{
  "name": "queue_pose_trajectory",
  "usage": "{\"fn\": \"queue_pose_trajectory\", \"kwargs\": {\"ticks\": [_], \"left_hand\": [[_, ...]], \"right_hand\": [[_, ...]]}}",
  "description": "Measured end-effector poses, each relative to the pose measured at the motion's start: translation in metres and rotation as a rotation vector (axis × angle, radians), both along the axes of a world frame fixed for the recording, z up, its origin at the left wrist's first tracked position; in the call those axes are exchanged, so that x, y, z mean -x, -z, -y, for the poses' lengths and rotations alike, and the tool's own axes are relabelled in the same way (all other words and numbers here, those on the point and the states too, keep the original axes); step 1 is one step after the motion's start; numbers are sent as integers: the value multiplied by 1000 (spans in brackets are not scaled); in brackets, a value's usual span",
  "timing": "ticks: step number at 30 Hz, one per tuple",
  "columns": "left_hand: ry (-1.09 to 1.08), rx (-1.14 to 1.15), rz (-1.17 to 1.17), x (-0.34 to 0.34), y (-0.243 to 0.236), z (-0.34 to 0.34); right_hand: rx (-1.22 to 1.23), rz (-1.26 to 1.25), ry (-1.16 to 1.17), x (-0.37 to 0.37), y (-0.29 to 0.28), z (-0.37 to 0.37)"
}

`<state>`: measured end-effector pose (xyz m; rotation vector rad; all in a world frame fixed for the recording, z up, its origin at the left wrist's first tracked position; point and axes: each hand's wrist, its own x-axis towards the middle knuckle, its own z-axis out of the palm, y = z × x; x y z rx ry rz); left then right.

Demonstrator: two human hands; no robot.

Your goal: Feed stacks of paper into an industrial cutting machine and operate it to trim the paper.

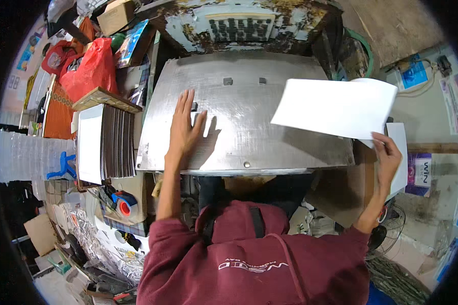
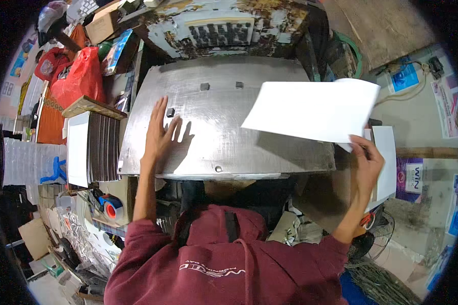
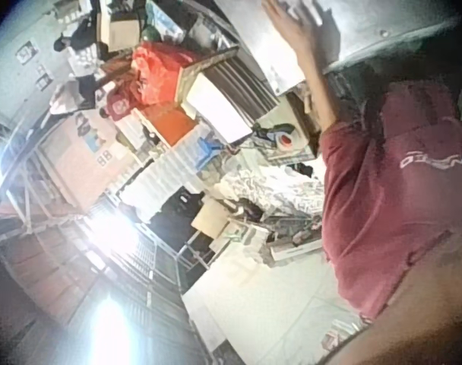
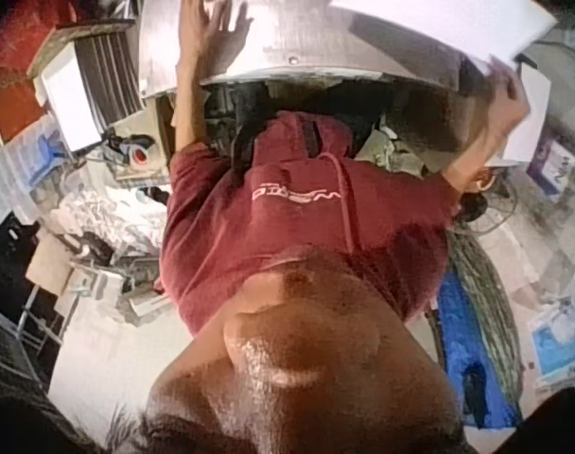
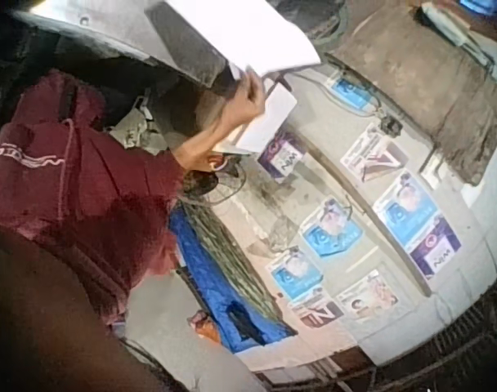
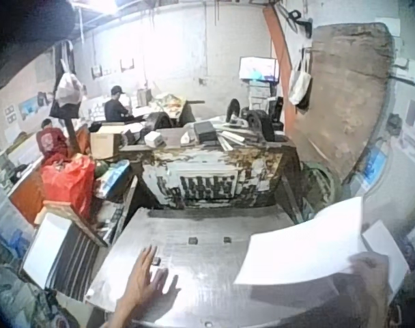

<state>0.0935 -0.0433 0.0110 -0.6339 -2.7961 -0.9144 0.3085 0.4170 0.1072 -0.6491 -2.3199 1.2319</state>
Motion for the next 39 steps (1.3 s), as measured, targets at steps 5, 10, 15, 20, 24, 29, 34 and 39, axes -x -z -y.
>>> {"fn": "queue_pose_trajectory", "kwargs": {"ticks": [5, 10, 15, 20, 24, 29, 34, 39], "left_hand": [[-90, -100, 79, -38, 11, 25], [-136, -51, 14, -32, -20, 19], [-26, -194, -256, -36, -32, -43], [463, -321, -179, -76, -62, -138], [599, -316, -296, -107, -75, -183], [483, -174, -133, -85, -71, -155], [346, -69, 374, -89, -72, -73], [407, -3, 822, -97, -43, -26]], "right_hand": [[110, -19, -77, 31, -2, 36], [-274, -238, 84, 15, -28, 15], [-342, -358, 374, -37, -69, 2], [-249, -568, 467, -62, -78, 26], [-74, -452, 84, -30, -41, 83], [486, -331, -192, 9, 0, 153], [129, -381, -445, 32, 27, 211], [-200, -278, -547, 36, 55, 223]]}}
